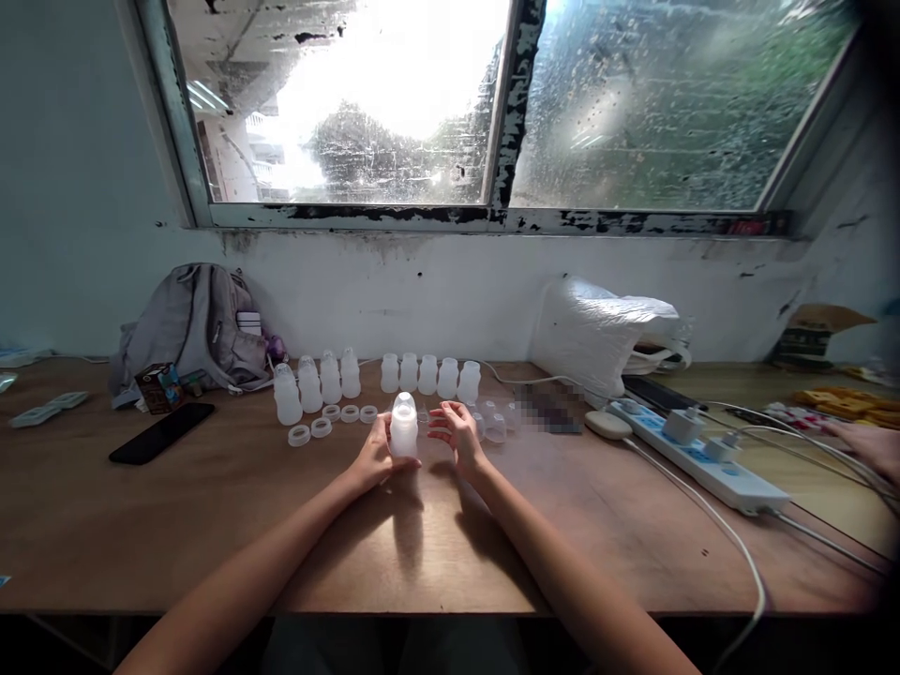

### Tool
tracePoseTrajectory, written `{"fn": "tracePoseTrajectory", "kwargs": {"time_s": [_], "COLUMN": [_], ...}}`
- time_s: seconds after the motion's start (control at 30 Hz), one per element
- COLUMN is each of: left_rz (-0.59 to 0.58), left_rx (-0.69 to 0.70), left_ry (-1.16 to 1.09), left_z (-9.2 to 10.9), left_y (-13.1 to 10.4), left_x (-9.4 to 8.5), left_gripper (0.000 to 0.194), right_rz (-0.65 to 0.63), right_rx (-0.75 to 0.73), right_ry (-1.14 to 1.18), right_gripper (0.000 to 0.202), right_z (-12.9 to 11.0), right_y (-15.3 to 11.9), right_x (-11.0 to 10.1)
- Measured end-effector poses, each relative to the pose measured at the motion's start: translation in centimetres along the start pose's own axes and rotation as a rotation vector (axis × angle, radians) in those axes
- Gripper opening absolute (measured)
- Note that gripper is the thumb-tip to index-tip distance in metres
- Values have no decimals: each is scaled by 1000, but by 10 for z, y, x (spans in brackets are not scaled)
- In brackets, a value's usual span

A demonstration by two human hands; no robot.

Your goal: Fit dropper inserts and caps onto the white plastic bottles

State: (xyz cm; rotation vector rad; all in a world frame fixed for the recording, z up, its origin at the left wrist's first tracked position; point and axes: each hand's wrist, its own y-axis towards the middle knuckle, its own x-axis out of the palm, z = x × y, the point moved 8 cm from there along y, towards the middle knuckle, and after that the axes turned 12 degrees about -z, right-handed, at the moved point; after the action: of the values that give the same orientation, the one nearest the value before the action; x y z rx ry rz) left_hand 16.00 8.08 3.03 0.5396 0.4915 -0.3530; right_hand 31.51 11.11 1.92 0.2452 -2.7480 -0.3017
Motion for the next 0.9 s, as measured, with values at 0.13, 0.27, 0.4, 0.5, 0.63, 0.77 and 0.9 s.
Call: {"fn": "tracePoseTrajectory", "kwargs": {"time_s": [0.13,0.27,0.4,0.5,0.63,0.77,0.9], "left_rz": [205,-36,-106,-76,-91,-143,-153], "left_rx": [5,8,-39,-133,-332,-508,-562], "left_ry": [109,264,397,503,676,852,893], "left_z": [28,55,64,59,36,3,-26], "left_y": [7,32,61,87,117,135,146], "left_x": [-33,-42,-68,-100,-131,-140,-137], "left_gripper": [53,39,39,42,46,43,40], "right_rz": [30,15,20,20,17,11,-14], "right_rx": [27,44,54,65,80,88,101], "right_ry": [-27,-75,-105,-129,-157,-180,-194], "right_gripper": [29,30,31,31,31,30,30], "right_z": [5,5,8,11,13,12,15], "right_y": [-1,-3,-3,-2,-1,-3,-3], "right_x": [-2,2,1,0,0,2,6]}}
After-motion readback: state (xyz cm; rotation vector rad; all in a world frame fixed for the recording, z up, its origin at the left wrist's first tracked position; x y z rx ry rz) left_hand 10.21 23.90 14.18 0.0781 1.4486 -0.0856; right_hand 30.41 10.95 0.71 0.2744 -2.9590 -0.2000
